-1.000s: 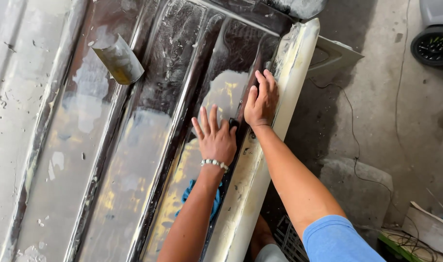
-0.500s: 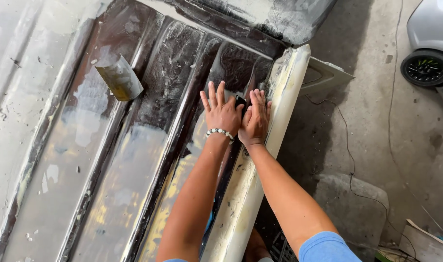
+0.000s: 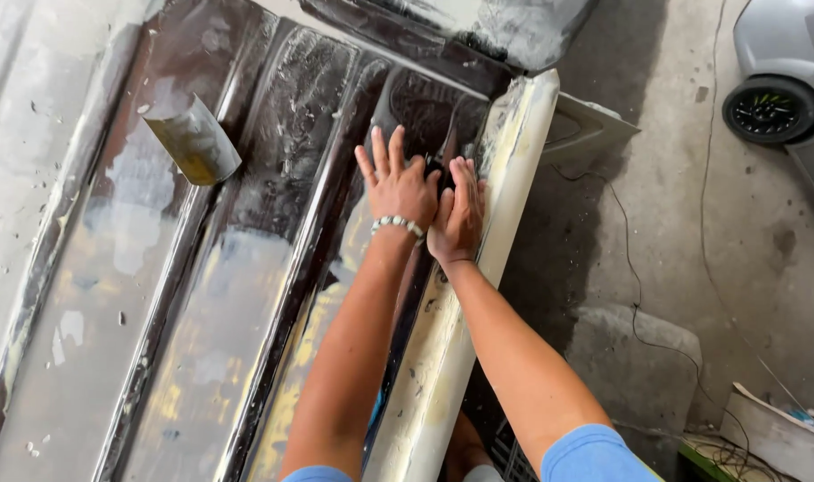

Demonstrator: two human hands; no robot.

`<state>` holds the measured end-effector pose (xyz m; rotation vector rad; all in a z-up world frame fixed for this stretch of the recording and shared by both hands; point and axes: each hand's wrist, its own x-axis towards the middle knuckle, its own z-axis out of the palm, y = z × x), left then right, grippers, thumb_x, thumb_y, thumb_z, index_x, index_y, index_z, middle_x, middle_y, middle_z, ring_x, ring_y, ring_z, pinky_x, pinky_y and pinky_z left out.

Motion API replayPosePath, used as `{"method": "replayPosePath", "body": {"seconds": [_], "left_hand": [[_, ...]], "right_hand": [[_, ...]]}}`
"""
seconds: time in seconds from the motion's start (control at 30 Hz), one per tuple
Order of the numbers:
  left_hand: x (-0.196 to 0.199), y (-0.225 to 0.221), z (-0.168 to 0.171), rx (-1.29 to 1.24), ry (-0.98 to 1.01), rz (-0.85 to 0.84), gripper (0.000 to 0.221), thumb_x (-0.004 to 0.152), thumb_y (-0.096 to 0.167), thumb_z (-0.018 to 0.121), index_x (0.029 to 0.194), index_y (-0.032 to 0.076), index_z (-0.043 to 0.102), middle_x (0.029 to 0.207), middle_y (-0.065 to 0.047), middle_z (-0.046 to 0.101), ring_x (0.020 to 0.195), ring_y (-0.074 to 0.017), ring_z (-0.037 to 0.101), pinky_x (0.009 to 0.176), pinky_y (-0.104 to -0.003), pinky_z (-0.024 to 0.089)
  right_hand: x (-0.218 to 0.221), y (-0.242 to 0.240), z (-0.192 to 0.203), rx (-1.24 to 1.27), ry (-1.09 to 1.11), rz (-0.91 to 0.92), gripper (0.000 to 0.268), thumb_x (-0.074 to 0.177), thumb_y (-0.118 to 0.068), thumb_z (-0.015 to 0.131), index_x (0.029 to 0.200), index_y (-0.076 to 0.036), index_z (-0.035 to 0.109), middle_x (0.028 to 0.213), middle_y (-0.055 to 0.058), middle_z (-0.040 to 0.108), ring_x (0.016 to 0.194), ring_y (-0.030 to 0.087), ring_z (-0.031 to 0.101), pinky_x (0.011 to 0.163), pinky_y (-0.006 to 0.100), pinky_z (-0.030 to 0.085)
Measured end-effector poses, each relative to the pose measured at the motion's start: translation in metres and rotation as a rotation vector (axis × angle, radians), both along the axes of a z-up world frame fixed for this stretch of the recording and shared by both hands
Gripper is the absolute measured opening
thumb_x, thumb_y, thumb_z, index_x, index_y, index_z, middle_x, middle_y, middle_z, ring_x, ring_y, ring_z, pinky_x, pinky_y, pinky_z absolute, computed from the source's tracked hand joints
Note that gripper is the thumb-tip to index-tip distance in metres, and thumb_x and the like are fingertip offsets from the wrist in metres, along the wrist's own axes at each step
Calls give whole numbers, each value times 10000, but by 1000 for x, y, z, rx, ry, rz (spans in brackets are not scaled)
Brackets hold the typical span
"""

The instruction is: The person cleans a corrugated metal surface, likely a vehicle roof, using a blue cloth and a small black block. They wipe the surface with the cloth, then use the block to scrub the ridges and grooves, occasionally wiping away residue with the cloth.

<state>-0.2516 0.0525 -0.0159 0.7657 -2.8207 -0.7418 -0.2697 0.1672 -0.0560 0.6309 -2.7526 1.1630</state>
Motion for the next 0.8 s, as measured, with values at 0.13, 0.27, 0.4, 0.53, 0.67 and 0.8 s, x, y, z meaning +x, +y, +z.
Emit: {"method": "replayPosePath", "body": {"seconds": [0.13,0.27,0.4,0.53,0.67,0.8], "left_hand": [[56,5,2,-21,49,11,378,901,421,662,1053,87,755,1596,-182,348,1533,-441,113,1212,-661,12],[24,5,2,15,0,20,370,895,420,662,1019,84,756,1591,-178,353,1525,-439,112,1204,-661,11],[-32,-5,-13,-41,15,30,353,922,422,655,983,85,744,1596,-159,385,1547,-419,140,1242,-643,34],[32,6,7,-66,10,1,340,936,410,654,977,82,735,1585,-167,400,1551,-421,153,1243,-641,35],[143,25,35,-2,-59,-6,323,926,400,659,1008,97,729,1558,-165,400,1540,-416,162,1230,-648,42],[246,53,51,14,-203,32,313,893,406,672,990,113,725,1573,-140,382,1536,-406,165,1227,-644,45]], "right_hand": [[-7,-7,2,-51,22,21,446,1082,-183,380,1491,-49,494,1574,151,506,1529,340,397,1280,518,220],[1,0,2,-13,-5,2,443,1082,-181,382,1489,-52,499,1565,150,513,1527,336,398,1279,523,217],[-3,-4,9,-8,-14,32,442,1083,-156,378,1494,-43,494,1567,172,496,1528,356,372,1275,542,182],[-2,-5,4,-10,-33,8,416,1082,-163,401,1471,-68,511,1562,146,513,1532,338,385,1279,526,196],[-4,-4,-2,5,-18,20,448,1073,-154,385,1500,-71,488,1577,134,499,1535,325,382,1282,522,197],[-4,-3,-2,-1,-7,32,430,1092,-164,389,1503,-76,481,1585,127,491,1535,321,380,1277,523,189]]}}
